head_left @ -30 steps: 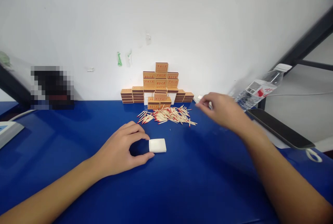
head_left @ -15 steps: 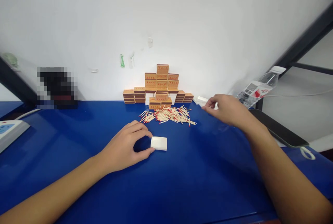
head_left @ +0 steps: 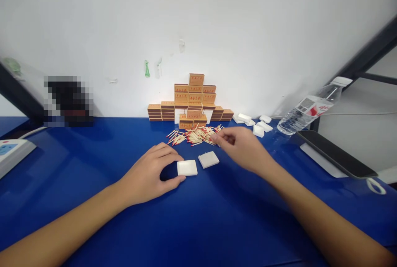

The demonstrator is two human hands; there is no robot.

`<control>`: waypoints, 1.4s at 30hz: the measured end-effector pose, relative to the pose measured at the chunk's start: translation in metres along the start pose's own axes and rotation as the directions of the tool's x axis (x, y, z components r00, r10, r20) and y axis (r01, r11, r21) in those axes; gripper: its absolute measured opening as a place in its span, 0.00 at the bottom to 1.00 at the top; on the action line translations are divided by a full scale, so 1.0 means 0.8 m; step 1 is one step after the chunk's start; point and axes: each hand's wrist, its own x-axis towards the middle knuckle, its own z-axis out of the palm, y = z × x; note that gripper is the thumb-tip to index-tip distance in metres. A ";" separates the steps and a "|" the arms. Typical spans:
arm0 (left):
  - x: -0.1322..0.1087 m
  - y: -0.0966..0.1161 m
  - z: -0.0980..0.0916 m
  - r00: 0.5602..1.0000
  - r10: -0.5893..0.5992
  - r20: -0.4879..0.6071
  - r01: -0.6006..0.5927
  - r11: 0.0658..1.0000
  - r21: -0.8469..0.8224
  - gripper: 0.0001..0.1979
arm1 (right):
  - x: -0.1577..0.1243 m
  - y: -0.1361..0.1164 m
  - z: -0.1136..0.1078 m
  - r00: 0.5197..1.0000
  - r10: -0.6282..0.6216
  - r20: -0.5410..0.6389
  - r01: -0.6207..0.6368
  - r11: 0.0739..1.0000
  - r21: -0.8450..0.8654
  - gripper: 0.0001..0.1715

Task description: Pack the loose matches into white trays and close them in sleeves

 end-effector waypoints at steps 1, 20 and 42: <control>0.000 0.000 -0.001 1.000 -0.005 -0.006 0.005 1.000 0.003 0.13 | 0.005 0.010 -0.003 0.998 0.027 -0.050 -0.029 0.999 -0.045 0.20; 0.000 -0.003 -0.002 1.000 -0.010 -0.025 0.011 0.999 0.042 0.11 | 0.032 0.063 0.001 0.950 -0.172 0.259 0.220 0.961 -0.169 0.12; 0.001 -0.002 0.000 1.000 -0.002 -0.025 0.003 0.999 0.048 0.12 | -0.010 -0.003 -0.011 0.892 -0.355 0.280 0.423 0.874 -0.239 0.11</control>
